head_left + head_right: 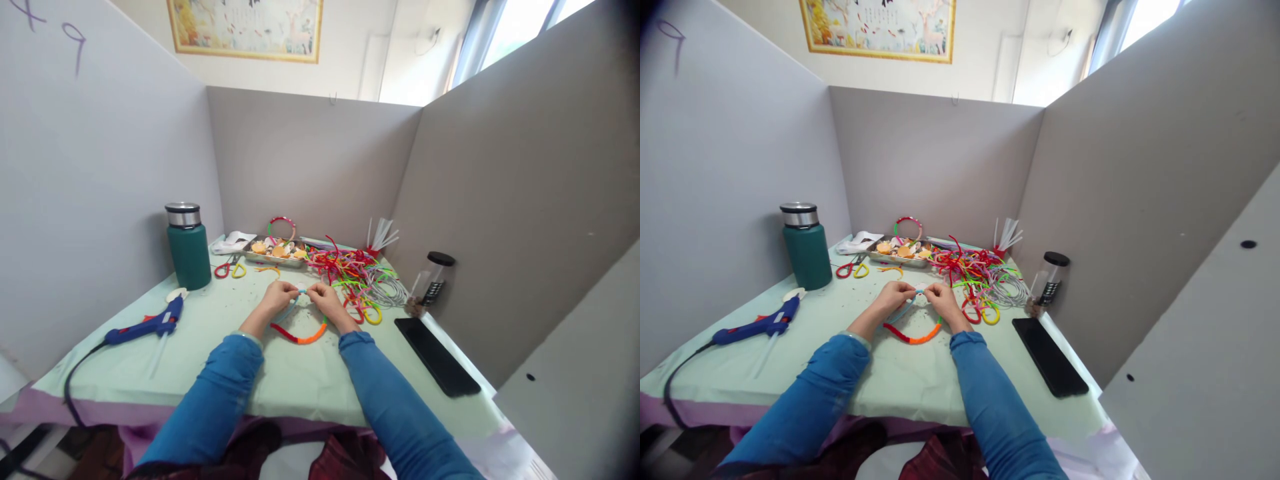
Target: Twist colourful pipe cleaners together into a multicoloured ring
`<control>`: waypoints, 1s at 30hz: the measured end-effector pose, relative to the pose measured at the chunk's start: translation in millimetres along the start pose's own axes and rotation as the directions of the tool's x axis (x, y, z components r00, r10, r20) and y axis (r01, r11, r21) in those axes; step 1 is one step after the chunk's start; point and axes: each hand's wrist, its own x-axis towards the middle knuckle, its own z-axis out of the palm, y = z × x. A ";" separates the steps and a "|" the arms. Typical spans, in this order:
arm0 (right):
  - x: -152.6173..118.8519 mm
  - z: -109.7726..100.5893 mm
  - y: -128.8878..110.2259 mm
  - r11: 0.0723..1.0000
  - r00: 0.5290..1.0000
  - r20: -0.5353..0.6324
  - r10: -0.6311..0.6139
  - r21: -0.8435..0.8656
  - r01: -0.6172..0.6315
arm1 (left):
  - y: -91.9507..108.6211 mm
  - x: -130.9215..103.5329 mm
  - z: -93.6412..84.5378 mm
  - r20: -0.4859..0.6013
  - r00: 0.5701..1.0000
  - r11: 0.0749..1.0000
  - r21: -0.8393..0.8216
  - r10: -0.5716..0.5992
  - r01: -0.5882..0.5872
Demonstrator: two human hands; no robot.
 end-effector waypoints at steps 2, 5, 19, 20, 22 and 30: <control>0.1 -0.1 -0.3 1.000 1.000 -0.002 0.009 -0.004 -0.009 | -0.4 0.3 0.4 0.008 1.000 1.000 -0.025 -0.014 0.014; 0.3 -0.1 0.4 1.000 1.000 -0.005 0.012 -0.013 -0.012 | -0.7 0.0 0.9 0.021 0.999 0.998 -0.060 -0.030 0.031; 3.3 1.8 10.5 0.997 0.998 -0.050 -0.037 -0.062 0.034 | 0.0 -1.4 0.7 0.029 0.999 0.998 -0.054 -0.030 0.032; 3.5 2.1 11.2 0.997 0.998 -0.053 -0.039 -0.069 0.035 | -0.1 -1.4 0.7 0.029 0.999 0.998 -0.051 -0.032 0.034; 3.4 2.5 11.6 0.996 0.998 -0.054 -0.042 -0.077 0.038 | 0.0 -1.8 0.6 0.025 0.999 0.998 -0.047 -0.038 0.039; 1.5 3.0 9.3 0.981 0.995 -0.052 -0.087 -0.176 0.076 | 1.8 -3.7 -0.2 0.024 0.999 0.998 -0.053 -0.041 0.042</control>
